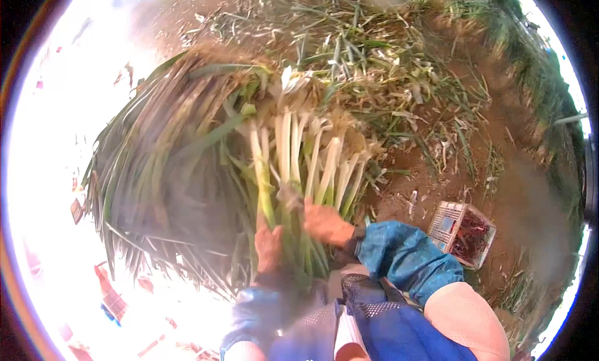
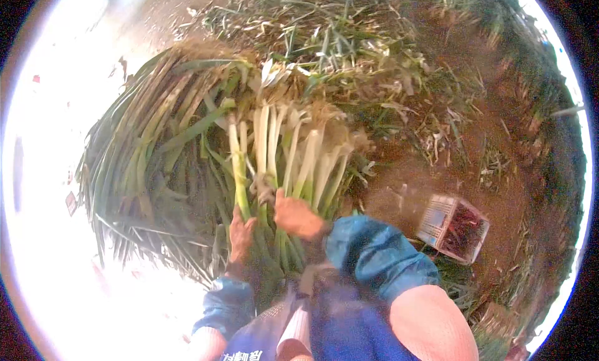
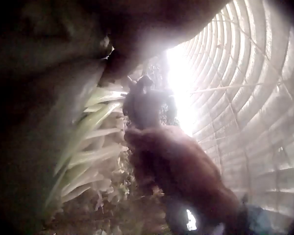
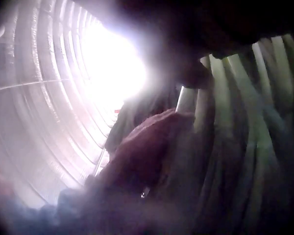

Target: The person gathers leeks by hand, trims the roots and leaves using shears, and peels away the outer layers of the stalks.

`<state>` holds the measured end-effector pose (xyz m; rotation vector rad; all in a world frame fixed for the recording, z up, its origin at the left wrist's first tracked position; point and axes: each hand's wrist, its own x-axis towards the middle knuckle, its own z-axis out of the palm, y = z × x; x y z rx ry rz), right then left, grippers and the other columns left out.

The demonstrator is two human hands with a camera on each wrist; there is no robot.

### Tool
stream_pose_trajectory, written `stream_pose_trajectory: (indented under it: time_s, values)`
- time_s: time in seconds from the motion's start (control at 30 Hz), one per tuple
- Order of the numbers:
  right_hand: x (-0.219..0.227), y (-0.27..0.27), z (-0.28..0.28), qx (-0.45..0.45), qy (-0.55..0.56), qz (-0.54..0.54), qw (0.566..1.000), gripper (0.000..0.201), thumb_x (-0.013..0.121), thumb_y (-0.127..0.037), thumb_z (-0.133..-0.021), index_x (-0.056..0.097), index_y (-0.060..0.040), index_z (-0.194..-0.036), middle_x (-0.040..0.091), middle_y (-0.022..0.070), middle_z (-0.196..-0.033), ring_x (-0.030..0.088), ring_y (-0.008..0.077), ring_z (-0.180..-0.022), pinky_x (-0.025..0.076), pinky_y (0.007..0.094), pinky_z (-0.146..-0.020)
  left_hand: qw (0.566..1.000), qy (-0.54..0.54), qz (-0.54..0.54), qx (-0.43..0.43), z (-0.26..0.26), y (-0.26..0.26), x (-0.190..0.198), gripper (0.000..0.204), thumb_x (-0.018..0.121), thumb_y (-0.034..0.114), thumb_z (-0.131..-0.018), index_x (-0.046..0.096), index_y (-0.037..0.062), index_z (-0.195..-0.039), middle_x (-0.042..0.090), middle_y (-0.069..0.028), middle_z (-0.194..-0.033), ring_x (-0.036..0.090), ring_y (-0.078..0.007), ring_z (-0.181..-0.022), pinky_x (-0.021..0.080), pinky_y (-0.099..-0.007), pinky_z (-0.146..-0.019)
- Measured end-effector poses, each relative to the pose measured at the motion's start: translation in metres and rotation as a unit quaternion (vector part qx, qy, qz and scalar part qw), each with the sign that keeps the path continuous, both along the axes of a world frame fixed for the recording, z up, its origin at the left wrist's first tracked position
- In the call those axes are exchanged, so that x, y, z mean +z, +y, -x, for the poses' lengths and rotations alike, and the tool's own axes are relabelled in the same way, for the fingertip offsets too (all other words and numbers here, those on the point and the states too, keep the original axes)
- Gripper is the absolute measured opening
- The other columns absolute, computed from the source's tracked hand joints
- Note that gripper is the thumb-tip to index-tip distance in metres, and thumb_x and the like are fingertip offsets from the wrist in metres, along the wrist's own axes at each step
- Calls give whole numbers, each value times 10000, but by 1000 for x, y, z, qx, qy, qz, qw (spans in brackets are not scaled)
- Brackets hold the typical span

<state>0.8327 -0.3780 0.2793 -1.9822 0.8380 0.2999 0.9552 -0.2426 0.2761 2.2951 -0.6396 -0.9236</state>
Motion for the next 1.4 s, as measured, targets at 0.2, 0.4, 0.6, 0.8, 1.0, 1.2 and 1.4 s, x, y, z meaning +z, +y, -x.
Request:
stream_pose_trajectory:
  time_s: [0.2, 0.4, 0.6, 0.8, 1.0, 1.2, 1.4]
  values:
    - [10, -5, -18, 39, 9, 61, 997, 388, 484, -129, -756, 351, 95, -1044, 593, 285, -759, 606, 419, -753, 483, 501, -657, 997, -41, -72, -4, 17, 19, -7, 654, 640, 240, -750, 348, 67, -1308, 613, -246, -876, 588, -422, -806, 448, -456, -700]
    - [0, -13, -34, -11, -38, 100, 994, 402, 502, -116, -732, 357, 93, -1043, 593, 283, -752, 597, 439, -723, 480, 509, -674, 994, -82, -72, -14, 24, 29, 1, 612, 633, 204, -778, 348, 38, -1294, 608, -239, -805, 587, -418, -752, 442, -445, -665]
    - [43, 37, 25, 66, 12, 12, 998, 415, 524, -134, -735, 351, 77, -1048, 587, 281, -727, 592, 439, -691, 479, 501, -637, 991, -122, -45, -29, 0, 16, -3, 632, 626, 224, -784, 324, 48, -1310, 596, -221, -738, 581, -420, -712, 439, -456, -624]
    - [14, 20, 2, 44, 14, 40, 998, 387, 521, -135, -729, 346, 56, -1017, 586, 299, -752, 584, 462, -719, 470, 525, -674, 984, -127, -119, -45, 9, 16, 7, 702, 622, 195, -776, 245, 102, -1361, 604, -220, -742, 592, -414, -713, 448, -467, -604]
    - [1, -14, -44, 75, -29, 131, 988, 409, 477, -122, -754, 374, 121, -1066, 604, 274, -783, 605, 419, -744, 490, 476, -668, 979, -89, -176, -52, 19, 19, 25, 673, 556, 307, -810, 225, 97, -1357, 620, -227, -798, 594, -422, -774, 444, -496, -664]
    - [-21, -25, -66, 5, 31, 97, 995, 411, 455, -113, -754, 399, 116, -1091, 605, 292, -831, 599, 436, -818, 478, 484, -726, 981, -90, -170, -36, 29, 27, 32, 622, 545, 312, -820, 284, 70, -1329, 609, -228, -756, 588, -419, -725, 443, -494, -657]
    - [-55, -20, -50, 187, -133, 107, 967, 256, 472, -165, -808, 571, -2, -979, 572, 186, -1024, 518, 344, -1006, 357, 436, -939, 906, 272, 253, 202, 39, 66, -5, 440, 405, 320, -929, 394, 96, -1309, 604, -150, -911, 554, -239, -628, 482, -303, -584]
